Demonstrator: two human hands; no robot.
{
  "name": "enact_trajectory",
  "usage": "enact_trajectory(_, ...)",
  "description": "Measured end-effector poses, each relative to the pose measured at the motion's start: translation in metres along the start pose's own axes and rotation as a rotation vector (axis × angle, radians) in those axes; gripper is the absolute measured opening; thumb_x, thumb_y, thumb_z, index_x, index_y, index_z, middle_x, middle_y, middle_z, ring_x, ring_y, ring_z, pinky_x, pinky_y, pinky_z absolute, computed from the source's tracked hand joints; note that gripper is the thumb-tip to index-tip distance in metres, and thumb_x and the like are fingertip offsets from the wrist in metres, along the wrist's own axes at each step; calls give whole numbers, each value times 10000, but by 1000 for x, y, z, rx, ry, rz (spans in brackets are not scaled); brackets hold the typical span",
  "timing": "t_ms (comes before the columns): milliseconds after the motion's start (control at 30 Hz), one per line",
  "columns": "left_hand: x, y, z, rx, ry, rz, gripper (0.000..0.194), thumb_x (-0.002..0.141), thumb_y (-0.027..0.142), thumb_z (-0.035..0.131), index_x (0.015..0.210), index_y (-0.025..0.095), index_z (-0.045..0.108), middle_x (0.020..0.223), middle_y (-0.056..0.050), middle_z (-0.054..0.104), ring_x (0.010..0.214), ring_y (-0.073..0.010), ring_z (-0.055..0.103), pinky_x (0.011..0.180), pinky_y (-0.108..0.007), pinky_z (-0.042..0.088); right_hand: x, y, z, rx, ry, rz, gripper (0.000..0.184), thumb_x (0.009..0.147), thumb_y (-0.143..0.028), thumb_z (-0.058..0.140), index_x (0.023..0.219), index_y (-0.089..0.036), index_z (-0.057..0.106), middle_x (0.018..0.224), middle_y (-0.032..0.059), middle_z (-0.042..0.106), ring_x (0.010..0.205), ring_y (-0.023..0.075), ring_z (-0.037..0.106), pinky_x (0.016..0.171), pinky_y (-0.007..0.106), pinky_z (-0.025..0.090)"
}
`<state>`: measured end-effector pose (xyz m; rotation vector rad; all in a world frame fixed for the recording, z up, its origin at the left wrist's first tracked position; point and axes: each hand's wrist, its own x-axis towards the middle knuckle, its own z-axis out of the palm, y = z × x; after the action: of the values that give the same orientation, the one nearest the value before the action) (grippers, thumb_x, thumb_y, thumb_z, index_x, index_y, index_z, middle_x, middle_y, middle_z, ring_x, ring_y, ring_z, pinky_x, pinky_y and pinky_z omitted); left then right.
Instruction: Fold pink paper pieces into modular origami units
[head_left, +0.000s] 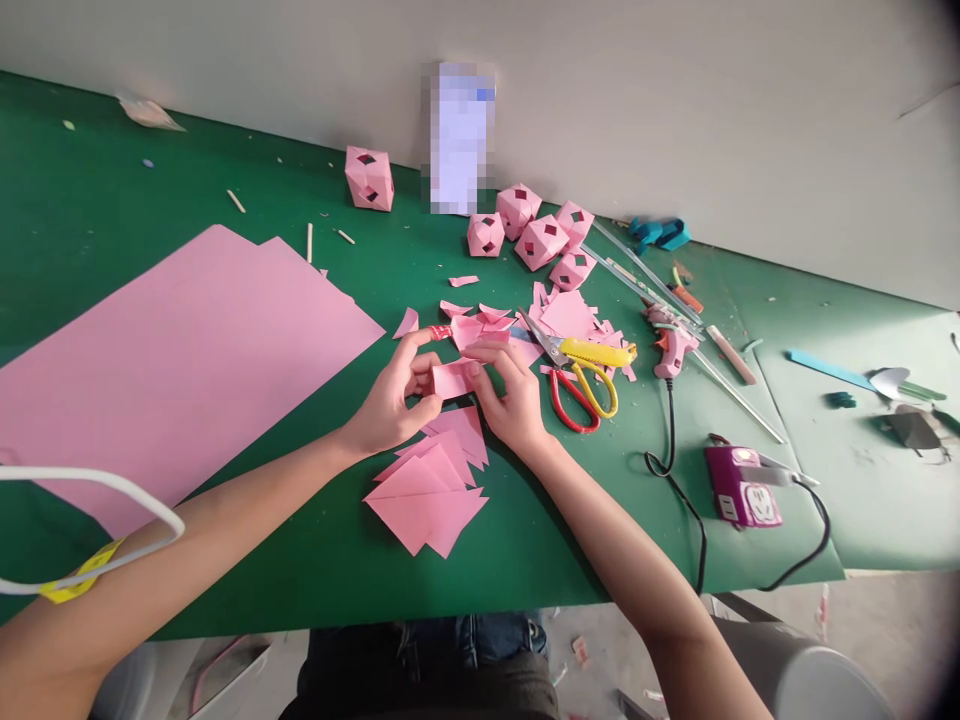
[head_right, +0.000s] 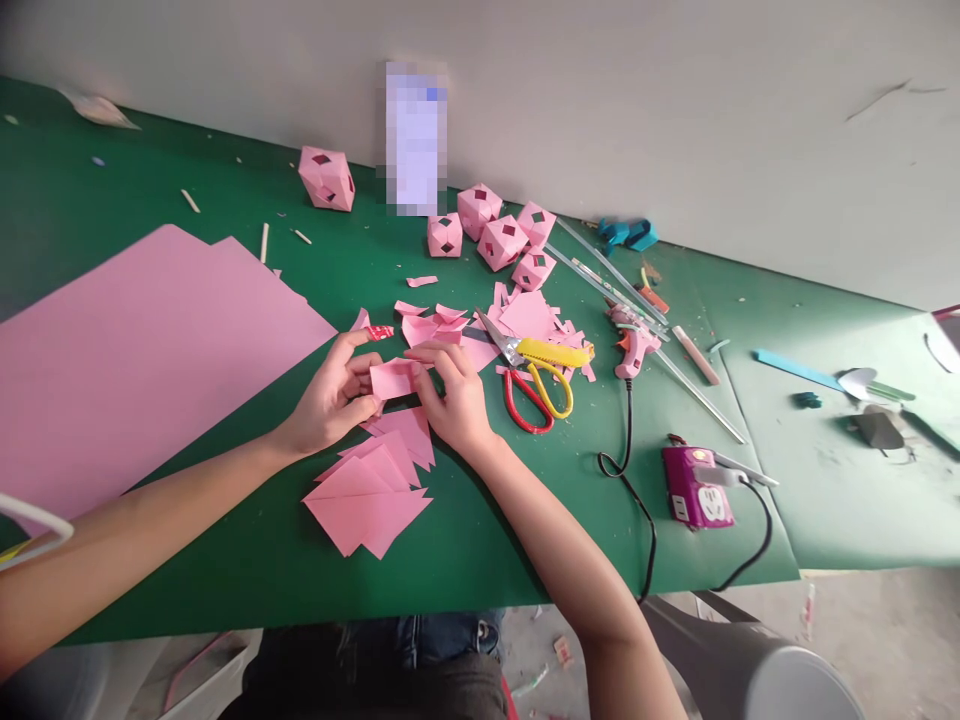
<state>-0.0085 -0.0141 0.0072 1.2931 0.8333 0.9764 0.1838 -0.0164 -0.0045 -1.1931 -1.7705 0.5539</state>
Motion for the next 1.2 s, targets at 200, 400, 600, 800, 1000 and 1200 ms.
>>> enact_trajectory(200, 6, -8, -5, -12, 116, 53, 524, 804, 190, 636, 1298, 242, 467, 714, 70, 507, 552, -104, 532, 498, -220, 471, -5, -7, 3, 118, 80, 250, 202, 951, -396, 629, 971, -215, 716, 850, 31, 774, 720, 175, 698, 707, 307, 575)
enact_trajectory(400, 9, -13, 0, 157, 243, 103, 639, 788, 362, 773, 1338, 272, 462, 1062, -42, 607, 813, -155, 664, 488, -189, 495, -10, -15, 13, 170, 110, 320, 175, 901, -408, 683, 949, -241, 669, 833, 13, 782, 691, 176, 734, 659, 296, 594)
enact_trajectory(600, 8, -17, 2, 298, 197, 136, 742, 776, 301, 791, 1417, 268, 419, 1187, -95, 646, 845, -173, 696, 507, -209, 510, -14, -20, 21, 191, 93, 352, 196, 921, -418, 663, 1009, -252, 605, 948, 31, 782, 682, 168, 737, 602, 275, 573)
enact_trajectory(800, 12, -14, 0, 106, 275, 30, 456, 851, 259, 694, 1270, 225, 517, 929, -26, 740, 761, -167, 724, 627, -266, 590, -11, -20, 16, 464, 59, 464, 393, 932, -546, 682, 1201, -272, 596, 962, 16, 743, 581, 111, 631, 550, 253, 571)
enact_trajectory(1000, 11, -11, 3, 97, 284, -38, 473, 829, 294, 751, 1243, 206, 538, 845, -20, 768, 602, -156, 708, 563, -269, 592, -4, -11, 10, 741, 42, 582, 480, 935, -668, 625, 1130, -234, 689, 953, 41, 736, 725, 146, 722, 592, 246, 602)
enact_trajectory(1200, 7, -12, 4, 224, 269, 56, 510, 805, 256, 766, 1267, 197, 556, 992, -56, 784, 879, -205, 783, 753, -305, 651, 3, -5, 3, 819, -95, 635, 467, 847, -647, 751, 994, -204, 733, 916, 43, 739, 757, 151, 715, 644, 267, 632)
